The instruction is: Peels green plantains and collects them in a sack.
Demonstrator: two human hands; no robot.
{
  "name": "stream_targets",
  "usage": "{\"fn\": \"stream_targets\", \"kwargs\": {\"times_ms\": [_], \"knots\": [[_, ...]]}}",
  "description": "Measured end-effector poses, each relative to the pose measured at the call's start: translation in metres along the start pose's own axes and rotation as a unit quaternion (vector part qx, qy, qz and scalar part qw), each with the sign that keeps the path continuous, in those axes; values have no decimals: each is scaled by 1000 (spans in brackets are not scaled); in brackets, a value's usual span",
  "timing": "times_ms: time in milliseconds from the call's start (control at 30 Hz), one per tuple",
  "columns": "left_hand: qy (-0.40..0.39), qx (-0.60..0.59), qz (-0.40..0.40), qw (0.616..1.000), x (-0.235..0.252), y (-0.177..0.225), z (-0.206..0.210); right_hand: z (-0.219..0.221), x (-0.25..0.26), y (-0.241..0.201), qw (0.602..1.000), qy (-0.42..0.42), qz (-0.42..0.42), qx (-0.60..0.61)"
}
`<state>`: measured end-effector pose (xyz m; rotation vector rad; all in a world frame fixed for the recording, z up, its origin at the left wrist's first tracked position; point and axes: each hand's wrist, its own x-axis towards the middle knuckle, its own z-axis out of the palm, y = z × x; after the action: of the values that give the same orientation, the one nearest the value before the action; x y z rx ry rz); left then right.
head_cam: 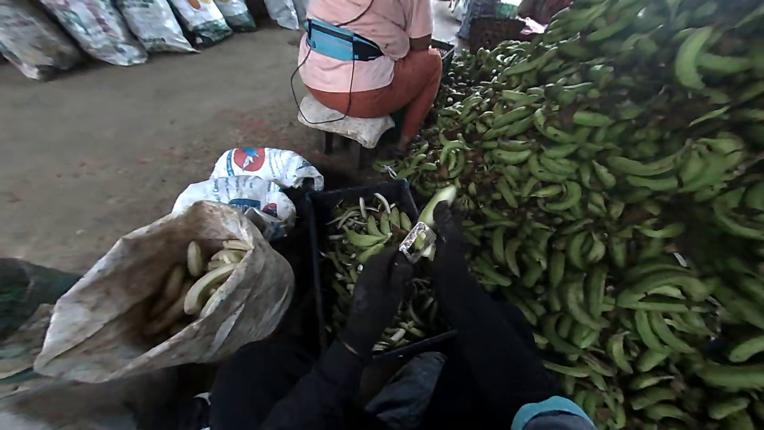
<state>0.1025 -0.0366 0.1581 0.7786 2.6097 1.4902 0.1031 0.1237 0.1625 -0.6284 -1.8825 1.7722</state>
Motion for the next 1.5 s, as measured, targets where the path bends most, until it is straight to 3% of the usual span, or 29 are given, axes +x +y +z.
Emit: {"fn": "stream_targets", "kwargs": {"times_ms": [100, 167, 233, 400, 533, 667, 733, 800, 867, 1067, 1133, 1267, 1367, 1500], "knots": [[-4, 32, -44, 998, 22, -21, -16, -5, -1, 1, 981, -179, 49, -61], [20, 38, -50, 998, 34, -44, -26, 1, -1, -3, 937, -320, 80, -112], [42, 40, -55, 997, 40, -56, -34, 2, -10, -12, 913, -379, 109, -108], [-5, 32, -18, 999, 27, -43, -21, -6, 4, 15, 958, -208, 161, 110], [14, 43, 66, 997, 12, -32, 1, -3, 16, 21, 928, -128, 146, 317], [72, 75, 121, 987, 3, -32, 7, -4, 17, 28, 922, -79, 116, 362], [85, 81, 129, 985, 2, -34, 9, -4, 18, 30, 910, -95, 112, 388], [63, 65, 101, 991, 4, -31, 3, -6, 15, 26, 913, -135, 118, 366], [29, 38, 52, 998, 8, -28, -5, -12, 6, 18, 943, -163, 134, 259], [49, 113, 100, 987, 8, -45, -6, -15, 3, 11, 974, -167, 130, 76], [35, 105, 57, 992, 12, -40, -12, -20, 2, 10, 968, -224, 113, 7], [7, 98, -58, 994, 25, -46, -30, -9, 4, 3, 925, -333, 157, -95], [-14, 86, -93, 992, 28, -51, -34, -10, 2, 14, 937, -296, 186, 30], [-16, 107, 51, 993, 17, -49, -20, -15, 8, 32, 934, -177, 208, 229]]}}
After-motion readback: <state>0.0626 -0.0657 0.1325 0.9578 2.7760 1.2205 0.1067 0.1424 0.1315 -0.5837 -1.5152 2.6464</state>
